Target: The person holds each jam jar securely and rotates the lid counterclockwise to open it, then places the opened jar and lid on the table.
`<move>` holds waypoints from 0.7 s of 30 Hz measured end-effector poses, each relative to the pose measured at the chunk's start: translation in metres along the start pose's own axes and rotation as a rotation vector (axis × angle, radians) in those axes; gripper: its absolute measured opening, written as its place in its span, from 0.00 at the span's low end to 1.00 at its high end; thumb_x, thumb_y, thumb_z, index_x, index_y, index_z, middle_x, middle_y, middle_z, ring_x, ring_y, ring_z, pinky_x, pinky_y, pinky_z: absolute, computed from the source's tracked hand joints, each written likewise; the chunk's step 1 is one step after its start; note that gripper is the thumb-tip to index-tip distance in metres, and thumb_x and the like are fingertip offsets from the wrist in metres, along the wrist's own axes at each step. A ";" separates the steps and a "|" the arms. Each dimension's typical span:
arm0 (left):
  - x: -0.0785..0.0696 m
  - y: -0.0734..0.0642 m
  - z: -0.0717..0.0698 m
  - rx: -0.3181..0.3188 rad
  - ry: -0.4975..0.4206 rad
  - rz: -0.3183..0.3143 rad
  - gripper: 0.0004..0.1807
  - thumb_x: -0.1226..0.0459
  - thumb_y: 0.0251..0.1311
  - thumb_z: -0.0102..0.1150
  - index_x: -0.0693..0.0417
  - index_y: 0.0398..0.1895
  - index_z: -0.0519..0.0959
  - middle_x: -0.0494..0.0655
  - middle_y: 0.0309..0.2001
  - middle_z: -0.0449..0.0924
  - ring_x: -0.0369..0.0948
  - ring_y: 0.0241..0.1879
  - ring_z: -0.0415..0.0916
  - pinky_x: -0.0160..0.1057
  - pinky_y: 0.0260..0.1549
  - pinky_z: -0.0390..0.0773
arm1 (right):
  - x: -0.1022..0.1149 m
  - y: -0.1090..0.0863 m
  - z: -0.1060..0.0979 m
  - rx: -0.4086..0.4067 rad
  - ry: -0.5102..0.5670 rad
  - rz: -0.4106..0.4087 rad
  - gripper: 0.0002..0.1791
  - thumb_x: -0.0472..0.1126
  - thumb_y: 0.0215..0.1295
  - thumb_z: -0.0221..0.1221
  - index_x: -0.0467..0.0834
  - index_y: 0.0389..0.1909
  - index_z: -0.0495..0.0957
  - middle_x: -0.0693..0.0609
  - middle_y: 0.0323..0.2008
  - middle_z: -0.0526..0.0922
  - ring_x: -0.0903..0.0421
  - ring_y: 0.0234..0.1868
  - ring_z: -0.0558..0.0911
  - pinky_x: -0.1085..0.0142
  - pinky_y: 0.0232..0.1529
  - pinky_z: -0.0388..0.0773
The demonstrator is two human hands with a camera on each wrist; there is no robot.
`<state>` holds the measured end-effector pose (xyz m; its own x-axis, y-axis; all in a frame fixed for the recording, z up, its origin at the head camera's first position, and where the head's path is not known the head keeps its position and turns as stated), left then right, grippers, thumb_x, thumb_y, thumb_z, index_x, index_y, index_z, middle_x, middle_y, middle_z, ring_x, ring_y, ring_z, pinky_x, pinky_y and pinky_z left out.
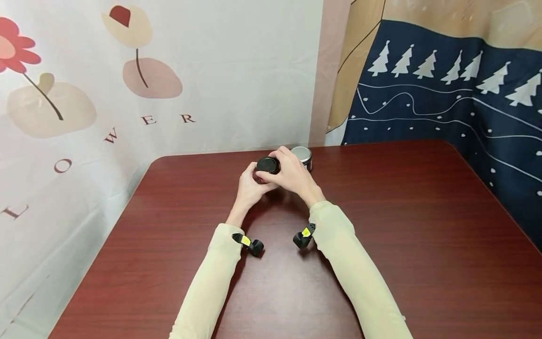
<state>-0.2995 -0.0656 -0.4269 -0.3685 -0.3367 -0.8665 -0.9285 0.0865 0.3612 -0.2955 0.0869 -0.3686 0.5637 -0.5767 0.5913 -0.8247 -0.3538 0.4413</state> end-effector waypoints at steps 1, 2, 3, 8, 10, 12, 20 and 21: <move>0.000 -0.001 0.001 0.012 -0.009 -0.001 0.27 0.66 0.44 0.80 0.58 0.46 0.76 0.48 0.34 0.79 0.39 0.31 0.73 0.33 0.32 0.73 | 0.001 -0.002 -0.002 0.003 -0.004 -0.001 0.28 0.54 0.58 0.71 0.38 0.50 0.80 0.46 0.46 0.79 0.51 0.47 0.77 0.59 0.47 0.79; -0.001 -0.001 0.001 0.022 -0.016 -0.001 0.27 0.66 0.44 0.80 0.58 0.47 0.76 0.48 0.35 0.79 0.39 0.32 0.73 0.33 0.33 0.73 | 0.002 -0.003 -0.003 0.004 -0.007 -0.002 0.27 0.54 0.58 0.71 0.38 0.50 0.80 0.46 0.46 0.78 0.51 0.46 0.77 0.59 0.46 0.79; -0.002 -0.002 0.002 0.031 -0.021 0.002 0.27 0.66 0.44 0.80 0.58 0.48 0.76 0.48 0.36 0.79 0.39 0.32 0.73 0.33 0.33 0.73 | 0.002 -0.005 -0.005 0.002 -0.012 -0.005 0.27 0.54 0.58 0.71 0.39 0.50 0.80 0.47 0.46 0.78 0.52 0.46 0.77 0.59 0.46 0.79; -0.010 -0.005 0.004 0.043 -0.057 0.015 0.30 0.67 0.44 0.80 0.62 0.51 0.76 0.51 0.39 0.80 0.39 0.33 0.75 0.33 0.34 0.76 | 0.005 -0.011 -0.011 -0.027 -0.026 -0.037 0.26 0.54 0.58 0.72 0.39 0.48 0.80 0.47 0.45 0.78 0.52 0.45 0.76 0.59 0.45 0.79; -0.013 -0.007 0.005 0.044 -0.054 0.018 0.30 0.67 0.44 0.80 0.63 0.52 0.77 0.52 0.39 0.80 0.39 0.34 0.75 0.33 0.35 0.76 | 0.006 -0.013 -0.013 -0.041 -0.022 -0.047 0.26 0.53 0.57 0.72 0.39 0.48 0.80 0.48 0.44 0.78 0.53 0.45 0.76 0.60 0.45 0.79; -0.016 -0.009 0.005 0.046 -0.042 0.028 0.30 0.67 0.45 0.80 0.62 0.52 0.78 0.51 0.40 0.79 0.39 0.34 0.74 0.33 0.35 0.75 | 0.008 -0.015 -0.015 -0.050 -0.015 -0.050 0.26 0.53 0.56 0.73 0.39 0.47 0.80 0.48 0.44 0.78 0.53 0.45 0.76 0.60 0.45 0.79; -0.023 -0.016 0.002 0.041 -0.020 0.061 0.22 0.67 0.43 0.80 0.61 0.39 0.78 0.48 0.33 0.75 0.39 0.29 0.74 0.31 0.31 0.74 | 0.014 -0.021 -0.017 -0.060 -0.003 -0.081 0.26 0.52 0.55 0.74 0.39 0.46 0.80 0.48 0.44 0.78 0.53 0.44 0.76 0.60 0.43 0.79; -0.023 -0.017 0.002 0.044 -0.030 0.062 0.21 0.68 0.42 0.80 0.61 0.38 0.77 0.48 0.33 0.74 0.40 0.29 0.75 0.30 0.31 0.75 | 0.015 -0.022 -0.017 -0.061 -0.002 -0.084 0.26 0.52 0.55 0.74 0.40 0.46 0.80 0.48 0.43 0.78 0.53 0.44 0.76 0.60 0.43 0.79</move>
<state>-0.2751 -0.0572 -0.4141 -0.4260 -0.3016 -0.8530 -0.9047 0.1479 0.3995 -0.2688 0.0984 -0.3583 0.6310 -0.5485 0.5486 -0.7699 -0.3560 0.5296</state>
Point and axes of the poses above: each hand's wrist, its own y-axis towards the middle knuckle, its own z-axis out of the palm, x = y × z, the point moved 3 cm from there along y, towards the middle knuckle
